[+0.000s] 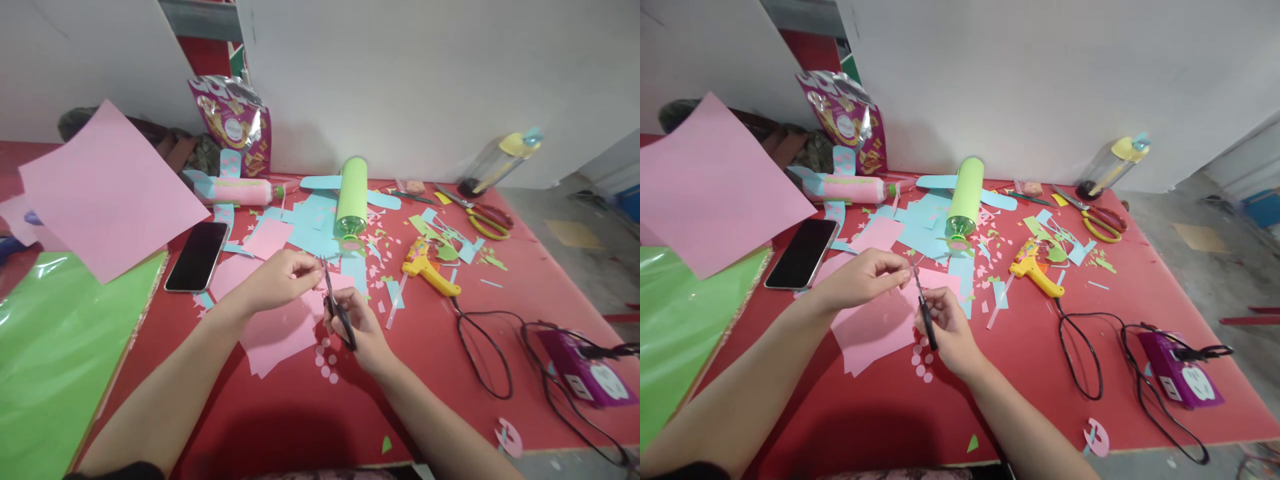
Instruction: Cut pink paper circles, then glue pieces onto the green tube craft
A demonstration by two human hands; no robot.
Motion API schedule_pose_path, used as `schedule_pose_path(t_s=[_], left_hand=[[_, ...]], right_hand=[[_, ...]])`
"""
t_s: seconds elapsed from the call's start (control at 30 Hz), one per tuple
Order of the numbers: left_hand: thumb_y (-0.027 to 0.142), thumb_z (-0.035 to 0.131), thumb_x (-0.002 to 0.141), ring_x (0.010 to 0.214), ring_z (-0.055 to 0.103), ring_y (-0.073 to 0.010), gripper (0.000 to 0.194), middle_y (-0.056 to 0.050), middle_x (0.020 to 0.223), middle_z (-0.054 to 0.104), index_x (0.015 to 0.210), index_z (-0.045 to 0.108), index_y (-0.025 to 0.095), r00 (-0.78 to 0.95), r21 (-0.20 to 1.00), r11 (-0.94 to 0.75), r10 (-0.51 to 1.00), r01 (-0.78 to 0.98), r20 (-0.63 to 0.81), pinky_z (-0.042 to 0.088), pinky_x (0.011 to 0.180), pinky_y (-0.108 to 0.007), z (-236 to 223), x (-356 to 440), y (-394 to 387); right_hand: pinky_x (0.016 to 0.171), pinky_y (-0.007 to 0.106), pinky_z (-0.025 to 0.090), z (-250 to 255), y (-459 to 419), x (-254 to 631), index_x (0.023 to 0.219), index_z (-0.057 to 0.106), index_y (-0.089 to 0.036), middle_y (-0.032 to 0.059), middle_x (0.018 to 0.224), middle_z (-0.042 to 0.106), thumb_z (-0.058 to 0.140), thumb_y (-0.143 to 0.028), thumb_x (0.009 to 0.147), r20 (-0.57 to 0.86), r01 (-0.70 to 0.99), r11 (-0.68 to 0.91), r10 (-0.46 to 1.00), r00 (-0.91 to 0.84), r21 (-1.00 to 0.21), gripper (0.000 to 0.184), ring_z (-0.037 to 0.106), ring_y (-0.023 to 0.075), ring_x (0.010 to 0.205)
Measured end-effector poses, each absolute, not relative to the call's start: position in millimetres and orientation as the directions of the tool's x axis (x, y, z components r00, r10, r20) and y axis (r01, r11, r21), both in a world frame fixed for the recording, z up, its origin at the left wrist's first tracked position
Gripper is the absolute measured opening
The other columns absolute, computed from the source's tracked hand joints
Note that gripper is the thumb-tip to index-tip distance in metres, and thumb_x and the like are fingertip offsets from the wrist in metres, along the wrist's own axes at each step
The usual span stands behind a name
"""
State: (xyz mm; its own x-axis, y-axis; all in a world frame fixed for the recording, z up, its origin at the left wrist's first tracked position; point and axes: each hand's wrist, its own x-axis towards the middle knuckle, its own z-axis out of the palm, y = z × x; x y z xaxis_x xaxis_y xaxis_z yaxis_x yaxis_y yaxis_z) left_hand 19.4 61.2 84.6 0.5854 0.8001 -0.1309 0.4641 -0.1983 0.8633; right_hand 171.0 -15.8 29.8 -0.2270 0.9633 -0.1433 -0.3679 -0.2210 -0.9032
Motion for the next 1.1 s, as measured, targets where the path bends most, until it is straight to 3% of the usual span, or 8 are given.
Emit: schedule_pose_path(t_s=[0.37, 0.7, 0.93, 1.1], left_hand=[[0.025, 0.044, 0.073, 0.052, 0.034, -0.0084, 0.024, 0.004, 0.053, 0.037, 0.051, 0.040, 0.016, 0.628, 0.817, -0.161, 0.725, 0.554, -0.283, 0.027, 0.049, -0.021, 93, 5, 68], [0.027, 0.044, 0.073, 0.053, 0.038, -0.0092, 0.024, 0.003, 0.054, 0.041, 0.053, 0.043, 0.016, 0.654, 0.827, -0.146, 0.691, 0.543, -0.307, 0.030, 0.050, -0.021, 93, 1, 70], [0.022, 0.042, 0.073, 0.051, 0.035, -0.0084, 0.021, 0.003, 0.054, 0.039, 0.053, 0.041, 0.016, 0.711, 0.832, -0.195, 0.639, 0.519, -0.293, 0.028, 0.049, -0.021, 90, 5, 69], [0.016, 0.040, 0.070, 0.052, 0.035, -0.0084, 0.019, 0.003, 0.054, 0.039, 0.051, 0.038, 0.016, 0.814, 0.834, -0.294, 0.511, 0.467, -0.275, 0.027, 0.050, -0.022, 83, 14, 65]], right_hand=[[0.049, 0.022, 0.036, 28, -17, 170, 0.081, 0.050, -0.022, -0.0059, 0.064, 0.050, 0.067, -0.026, 0.065, -0.197, -0.296, -0.263, 0.952, -0.236, -0.918, 0.024, 0.045, 0.0072, 0.052], [0.046, 0.022, 0.036, 27, -15, 169, 0.079, 0.053, -0.022, -0.0053, 0.063, 0.050, 0.067, -0.015, 0.061, -0.199, -0.241, -0.236, 0.966, -0.166, -0.942, 0.024, 0.046, 0.0077, 0.052], [0.055, 0.022, 0.040, 27, -13, 169, 0.084, 0.049, -0.024, -0.0062, 0.067, 0.050, 0.069, -0.019, 0.059, -0.174, -0.338, -0.188, 0.982, -0.070, -0.922, 0.032, 0.048, 0.0075, 0.058], [0.059, 0.023, 0.042, 29, -12, 169, 0.085, 0.045, -0.026, -0.0069, 0.073, 0.048, 0.073, -0.017, 0.056, -0.206, -0.410, -0.203, 0.978, -0.037, -0.889, 0.041, 0.050, 0.0076, 0.063]])
